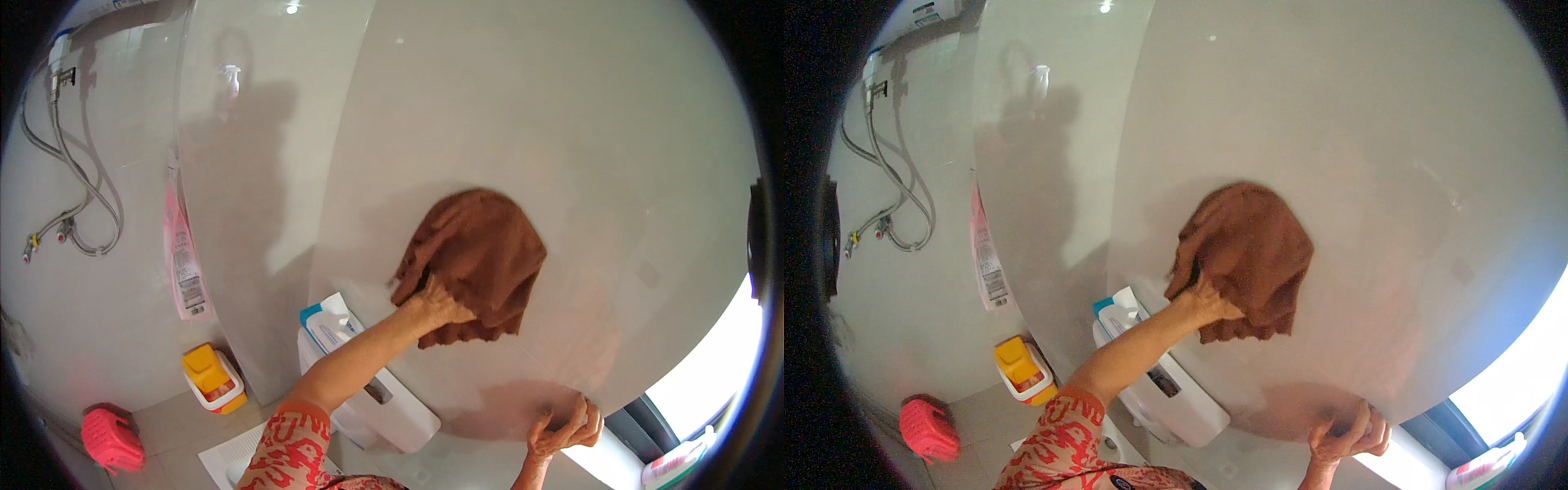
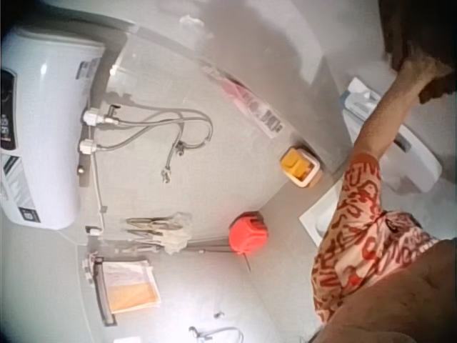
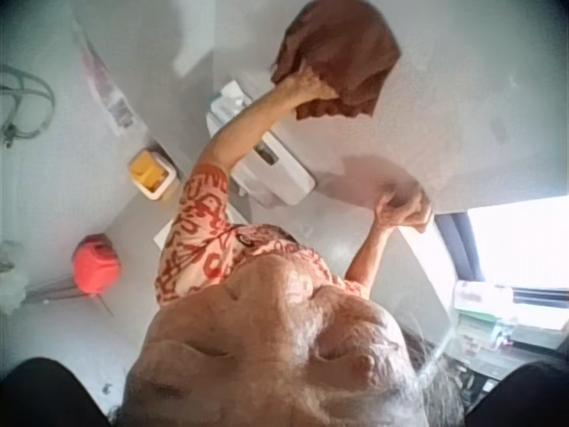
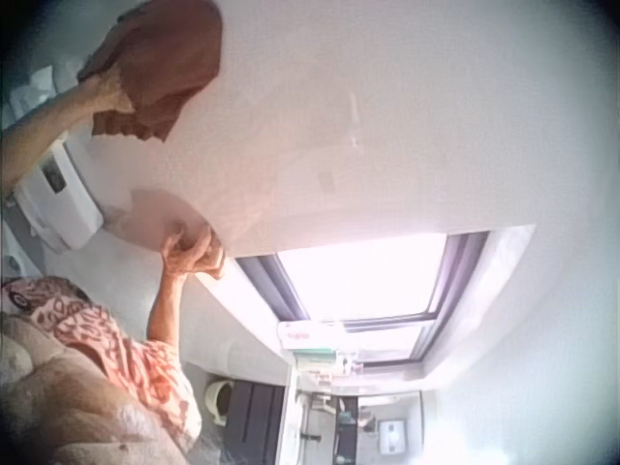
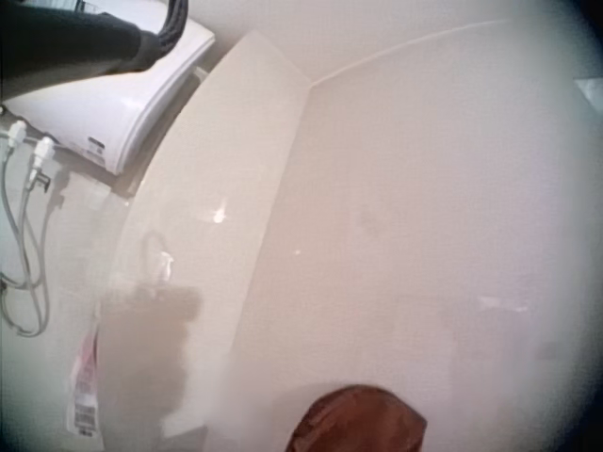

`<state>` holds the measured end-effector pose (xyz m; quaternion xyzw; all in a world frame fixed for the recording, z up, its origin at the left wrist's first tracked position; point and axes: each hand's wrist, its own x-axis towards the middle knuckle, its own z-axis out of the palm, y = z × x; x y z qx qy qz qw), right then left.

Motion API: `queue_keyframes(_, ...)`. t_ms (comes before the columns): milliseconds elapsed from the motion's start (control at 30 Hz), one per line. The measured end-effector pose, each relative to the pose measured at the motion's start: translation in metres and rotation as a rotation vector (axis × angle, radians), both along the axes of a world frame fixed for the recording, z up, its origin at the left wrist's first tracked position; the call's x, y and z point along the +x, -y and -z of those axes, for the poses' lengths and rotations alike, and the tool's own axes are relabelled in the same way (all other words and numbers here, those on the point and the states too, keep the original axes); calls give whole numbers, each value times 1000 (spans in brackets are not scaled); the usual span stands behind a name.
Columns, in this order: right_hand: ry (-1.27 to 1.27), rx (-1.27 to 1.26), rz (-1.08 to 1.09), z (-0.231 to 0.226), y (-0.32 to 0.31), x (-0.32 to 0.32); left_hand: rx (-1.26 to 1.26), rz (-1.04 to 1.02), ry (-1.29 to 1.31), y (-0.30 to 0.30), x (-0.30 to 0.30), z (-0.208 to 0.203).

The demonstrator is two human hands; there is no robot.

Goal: The person cleans a bathroom window sill and adjacent wall using a brown cloth. They systematically move several bottles of liquid soap and lotion aside to wipe the sill, then return them to their original positions. The person also wipes the wall area above a toilet paper dispenser.

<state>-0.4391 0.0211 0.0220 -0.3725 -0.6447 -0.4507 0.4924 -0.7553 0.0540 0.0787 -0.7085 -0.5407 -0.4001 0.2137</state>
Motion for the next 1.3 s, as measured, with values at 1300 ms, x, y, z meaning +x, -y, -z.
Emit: queue_keyframes(1300, 7, 35, 32, 0, 1, 5, -558, 144, 489, -12, 104, 139)
